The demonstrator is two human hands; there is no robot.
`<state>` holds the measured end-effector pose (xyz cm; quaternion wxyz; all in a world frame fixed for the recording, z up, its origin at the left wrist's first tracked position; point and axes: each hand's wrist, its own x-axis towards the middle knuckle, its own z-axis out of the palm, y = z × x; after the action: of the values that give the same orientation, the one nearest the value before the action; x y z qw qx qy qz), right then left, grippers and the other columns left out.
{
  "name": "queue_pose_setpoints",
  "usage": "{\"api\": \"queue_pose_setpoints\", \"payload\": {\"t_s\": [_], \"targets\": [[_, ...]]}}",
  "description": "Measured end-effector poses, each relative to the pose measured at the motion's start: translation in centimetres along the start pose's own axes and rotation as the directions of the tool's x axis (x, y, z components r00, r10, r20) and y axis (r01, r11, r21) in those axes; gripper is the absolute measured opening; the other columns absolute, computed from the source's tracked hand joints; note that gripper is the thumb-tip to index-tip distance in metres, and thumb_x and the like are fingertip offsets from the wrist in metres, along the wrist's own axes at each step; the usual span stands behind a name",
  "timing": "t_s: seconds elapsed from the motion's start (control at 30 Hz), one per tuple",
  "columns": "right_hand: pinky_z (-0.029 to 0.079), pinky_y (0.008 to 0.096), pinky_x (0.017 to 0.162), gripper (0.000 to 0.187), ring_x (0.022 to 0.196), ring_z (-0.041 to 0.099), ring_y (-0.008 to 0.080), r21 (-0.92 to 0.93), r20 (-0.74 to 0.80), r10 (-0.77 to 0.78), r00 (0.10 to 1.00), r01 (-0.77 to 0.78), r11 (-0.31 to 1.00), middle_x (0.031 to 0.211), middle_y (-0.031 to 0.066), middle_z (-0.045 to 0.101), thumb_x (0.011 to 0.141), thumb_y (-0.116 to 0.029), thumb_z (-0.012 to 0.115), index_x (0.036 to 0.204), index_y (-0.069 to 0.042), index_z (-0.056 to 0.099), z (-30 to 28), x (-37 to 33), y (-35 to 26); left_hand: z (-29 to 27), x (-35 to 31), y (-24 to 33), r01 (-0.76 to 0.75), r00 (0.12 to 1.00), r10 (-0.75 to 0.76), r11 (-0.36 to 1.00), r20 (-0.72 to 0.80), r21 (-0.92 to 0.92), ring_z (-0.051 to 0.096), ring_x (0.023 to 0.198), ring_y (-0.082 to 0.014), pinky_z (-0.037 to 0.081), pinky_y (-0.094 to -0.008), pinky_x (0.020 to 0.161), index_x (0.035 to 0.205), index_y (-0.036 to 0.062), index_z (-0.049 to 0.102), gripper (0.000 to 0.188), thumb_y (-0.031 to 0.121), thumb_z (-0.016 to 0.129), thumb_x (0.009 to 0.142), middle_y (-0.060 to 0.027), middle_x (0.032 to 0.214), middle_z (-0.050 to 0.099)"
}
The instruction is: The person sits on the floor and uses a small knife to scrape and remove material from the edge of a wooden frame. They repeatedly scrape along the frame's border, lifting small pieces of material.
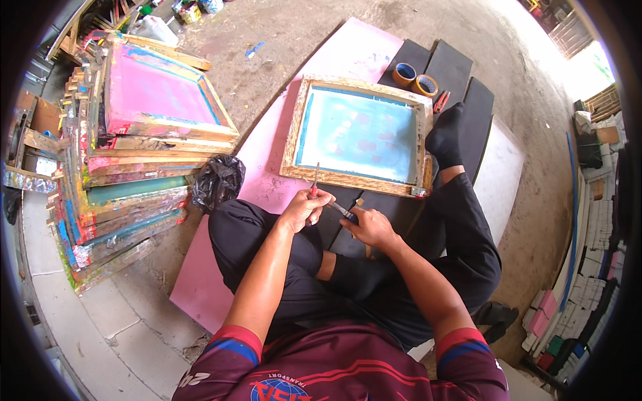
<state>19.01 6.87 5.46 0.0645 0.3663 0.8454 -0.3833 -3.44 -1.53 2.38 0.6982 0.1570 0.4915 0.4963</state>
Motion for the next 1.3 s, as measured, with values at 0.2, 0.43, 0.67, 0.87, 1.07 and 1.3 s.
{"api": "queue_pose_setpoints", "payload": {"t_s": [0.2, 0.43, 0.67, 0.87, 1.07, 1.3], "targets": [[0.054, 0.0428, 0.070, 0.044, 0.075, 0.071, 0.0280, 0.283, 0.212, 0.053, 0.976, -0.113, 0.952, 0.076, 0.0135, 0.068, 0.098, -0.044, 0.063, 0.102, -0.001, 0.067, 0.5, 0.2, 1.2, -0.4, 1.4, -1.3, -0.031, 0.983, 0.022, 0.998, -0.184, -0.045, 0.048, 0.044, -0.0059, 0.038, -0.0232, 0.039, 0.100, 0.0018, 0.069, 0.018, 0.019, 0.073, 0.095, -0.0028, 0.078, 0.065], [0.053, 0.0374, 0.067, 0.048, 0.073, 0.069, 0.0206, 0.208, 0.136, 0.272, 0.953, -0.296, 0.932, 0.077, 0.0127, 0.065, 0.098, -0.040, 0.064, 0.093, 0.007, 0.063, -1.7, -1.8, 5.5, -4.1, 3.1, -1.6, -0.289, 0.658, 0.012, 0.927, -0.753, -0.238, 0.047, 0.043, -0.0089, 0.037, -0.0271, 0.037, 0.095, 0.0099, 0.066, 0.015, 0.021, 0.076, 0.092, -0.0038, 0.082, 0.064], [0.054, 0.0454, 0.073, 0.056, 0.077, 0.073, 0.0350, 0.235, 0.093, 0.537, 0.839, -0.542, 0.807, 0.075, 0.0216, 0.069, 0.096, -0.044, 0.061, 0.091, 0.011, 0.068, -2.8, -2.3, 8.4, -5.3, 4.0, -1.6, -0.438, 0.423, -0.019, 0.871, -0.906, -0.223, 0.047, 0.047, -0.0099, 0.034, -0.0266, 0.037, 0.099, 0.0111, 0.067, 0.017, 0.026, 0.073, 0.093, -0.0002, 0.077, 0.059], [0.054, 0.0463, 0.073, 0.058, 0.077, 0.073, 0.0354, 0.184, 0.099, 0.554, 0.827, -0.562, 0.806, 0.072, 0.0216, 0.068, 0.095, -0.045, 0.061, 0.084, 0.011, 0.067, -2.9, -1.3, 7.3, -5.1, 3.7, -0.8, -0.440, 0.410, -0.031, 0.869, -0.912, -0.227, 0.047, 0.048, -0.0092, 0.034, -0.0260, 0.037, 0.105, 0.0130, 0.067, 0.018, 0.028, 0.070, 0.094, 0.0004, 0.078, 0.060], [0.055, 0.0463, 0.073, 0.055, 0.073, 0.073, 0.0347, 0.116, 0.043, 0.581, 0.812, -0.582, 0.805, 0.073, 0.0216, 0.069, 0.095, -0.042, 0.060, 0.088, 0.012, 0.068, -3.1, -0.8, 6.1, -4.1, 3.4, -0.1, -0.424, 0.458, -0.026, 0.872, -0.889, -0.244, 0.046, 0.047, -0.0102, 0.035, -0.0269, 0.038, 0.126, 0.0096, 0.063, 0.033, 0.027, 0.065, 0.098, -0.0016, 0.079, 0.057], [0.053, 0.0412, 0.056, 0.046, 0.059, 0.069, 0.0264, 0.174, 0.077, 0.665, 0.743, -0.667, 0.725, 0.071, 0.0166, 0.068, 0.096, -0.035, 0.062, 0.084, 0.009, 0.065, -2.7, -0.2, 5.2, -4.4, 3.6, -0.6, -0.453, 0.483, 0.011, 0.859, -0.875, -0.240, 0.048, 0.050, -0.0101, 0.037, -0.0273, 0.041, 0.126, 0.0088, 0.065, 0.033, 0.028, 0.063, 0.099, -0.0030, 0.097, 0.064]]}}
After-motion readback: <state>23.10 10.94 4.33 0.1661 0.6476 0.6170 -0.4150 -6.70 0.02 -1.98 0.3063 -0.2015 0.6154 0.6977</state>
